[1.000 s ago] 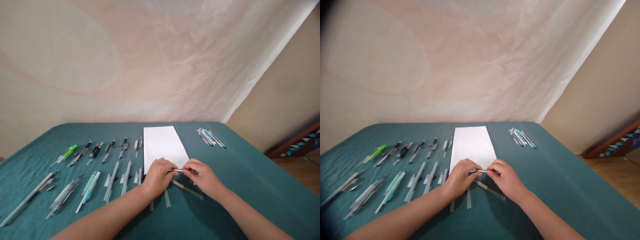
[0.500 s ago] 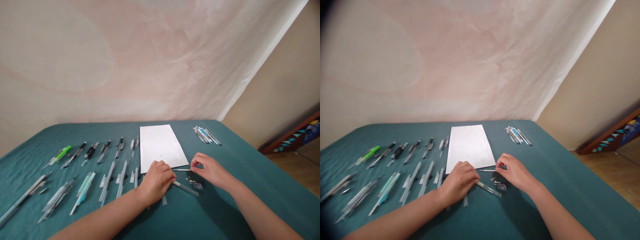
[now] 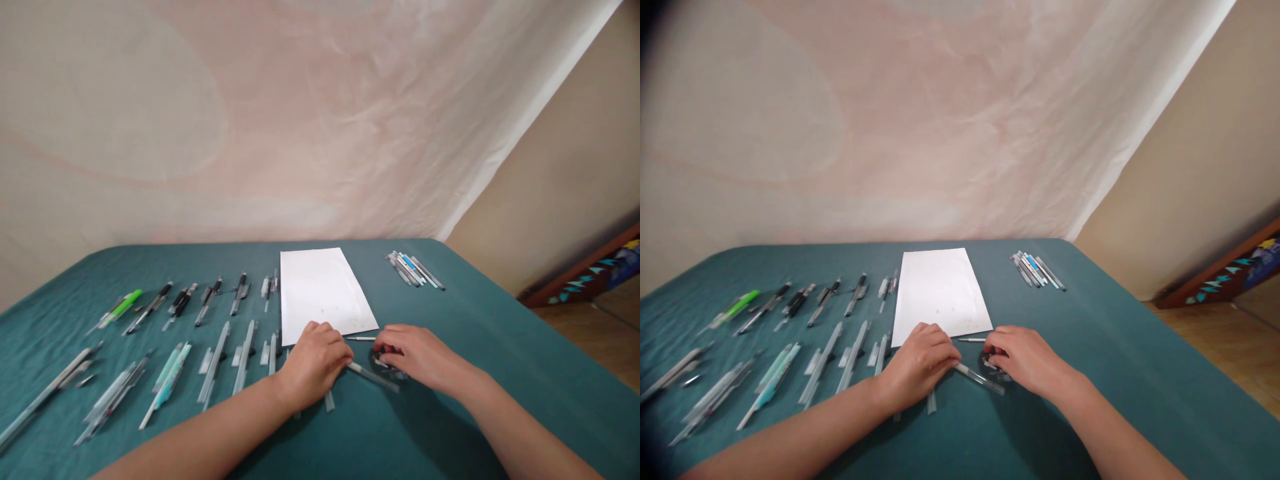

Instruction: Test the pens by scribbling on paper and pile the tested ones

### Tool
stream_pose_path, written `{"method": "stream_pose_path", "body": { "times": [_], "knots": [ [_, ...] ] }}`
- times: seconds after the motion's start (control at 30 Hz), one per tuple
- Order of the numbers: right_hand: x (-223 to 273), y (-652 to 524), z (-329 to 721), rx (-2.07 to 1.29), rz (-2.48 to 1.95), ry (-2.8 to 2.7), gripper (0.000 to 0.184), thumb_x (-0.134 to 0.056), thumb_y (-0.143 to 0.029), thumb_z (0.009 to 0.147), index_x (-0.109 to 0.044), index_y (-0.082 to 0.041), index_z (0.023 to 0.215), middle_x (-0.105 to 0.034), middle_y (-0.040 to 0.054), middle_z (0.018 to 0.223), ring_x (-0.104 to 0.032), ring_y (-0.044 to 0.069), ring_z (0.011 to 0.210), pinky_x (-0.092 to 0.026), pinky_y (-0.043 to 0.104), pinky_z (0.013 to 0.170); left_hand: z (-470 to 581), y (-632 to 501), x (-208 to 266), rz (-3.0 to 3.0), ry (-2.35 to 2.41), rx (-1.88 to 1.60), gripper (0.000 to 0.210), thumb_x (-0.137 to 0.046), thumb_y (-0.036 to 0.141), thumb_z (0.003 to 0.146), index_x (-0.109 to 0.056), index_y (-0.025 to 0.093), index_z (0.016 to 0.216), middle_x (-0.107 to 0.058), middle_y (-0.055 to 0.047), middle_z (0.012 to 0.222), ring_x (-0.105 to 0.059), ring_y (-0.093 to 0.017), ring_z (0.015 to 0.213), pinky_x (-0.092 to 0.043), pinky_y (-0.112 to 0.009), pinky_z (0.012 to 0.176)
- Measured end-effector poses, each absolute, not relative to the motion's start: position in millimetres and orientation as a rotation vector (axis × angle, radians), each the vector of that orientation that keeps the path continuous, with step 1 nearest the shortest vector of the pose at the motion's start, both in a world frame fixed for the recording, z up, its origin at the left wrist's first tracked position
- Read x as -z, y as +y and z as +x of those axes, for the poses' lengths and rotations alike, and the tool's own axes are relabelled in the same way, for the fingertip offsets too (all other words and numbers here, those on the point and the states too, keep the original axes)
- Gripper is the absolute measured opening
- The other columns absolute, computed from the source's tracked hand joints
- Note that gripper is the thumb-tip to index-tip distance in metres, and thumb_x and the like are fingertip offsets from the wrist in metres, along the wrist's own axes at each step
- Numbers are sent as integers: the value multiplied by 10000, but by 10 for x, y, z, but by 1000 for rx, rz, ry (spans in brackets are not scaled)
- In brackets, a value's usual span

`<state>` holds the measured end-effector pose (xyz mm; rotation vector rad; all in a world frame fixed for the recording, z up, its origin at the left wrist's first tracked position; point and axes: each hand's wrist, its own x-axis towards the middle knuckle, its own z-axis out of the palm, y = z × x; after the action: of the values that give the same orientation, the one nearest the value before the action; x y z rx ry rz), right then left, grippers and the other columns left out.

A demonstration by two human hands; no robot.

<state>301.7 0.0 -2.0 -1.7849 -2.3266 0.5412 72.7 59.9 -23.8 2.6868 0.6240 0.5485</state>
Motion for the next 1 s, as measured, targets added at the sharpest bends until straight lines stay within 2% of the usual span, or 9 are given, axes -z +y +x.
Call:
{"method": "stream_pose_path", "body": {
  "times": [0.23,0.3,0.4,0.47,0.67,0.8,1.0],
  "knots": [
    [118,39,2974,-433,-1799,-2404,94,-509,-209,823,-592,-203,780,-595,-1,761,-533,131,665,-325,220,584,719,588,211,2654,616,-553,175,-467,214,888,-642,214,894,-638,-44,836,-521,-188,856,-335,-336,770],
    [118,35,2955,-425,-1778,-2398,68,-513,-209,814,-576,-199,793,-581,0,754,-522,131,650,-331,224,584,723,568,209,2579,641,-589,161,-498,209,871,-629,219,962,-647,-44,874,-533,-191,873,-349,-340,792],
    [77,1,2880,-474,-1683,-2290,58,-498,-199,823,-553,-201,838,-576,0,781,-525,128,669,-365,226,621,753,525,203,2298,700,-646,273,-589,224,812,-580,229,1084,-657,-29,915,-563,-180,861,-391,-319,799],
    [48,-35,2797,-531,-1610,-2200,50,-490,-192,831,-537,-206,845,-575,-4,783,-525,124,676,-379,225,633,783,497,195,2049,722,-647,290,-633,223,773,-585,222,1059,-666,-11,886,-590,-162,816,-424,-281,757],
    [11,-100,2581,-636,-1521,-1985,38,-487,-213,843,-525,-213,842,-584,-11,761,-542,124,686,-413,228,649,821,465,173,1637,760,-720,76,-637,215,759,-630,167,817,-657,-3,736,-610,-143,705,-451,-244,680],
    [-48,-87,2707,-663,-1583,-1943,87,-524,-276,852,-552,-219,912,-607,-10,812,-557,126,726,-417,230,672,820,536,176,1332,666,-723,163,-653,273,762,-590,143,837,-667,-24,724,-628,-147,685,-448,-254,670],
    [6,-46,2963,-565,-1804,-2149,78,-637,-282,762,-619,-222,809,-601,-5,794,-552,153,763,-387,249,666,808,691,207,1077,606,-732,267,-693,309,744,-554,122,874,-704,-92,831,-653,-153,718,-419,-227,628]
  ]
}}
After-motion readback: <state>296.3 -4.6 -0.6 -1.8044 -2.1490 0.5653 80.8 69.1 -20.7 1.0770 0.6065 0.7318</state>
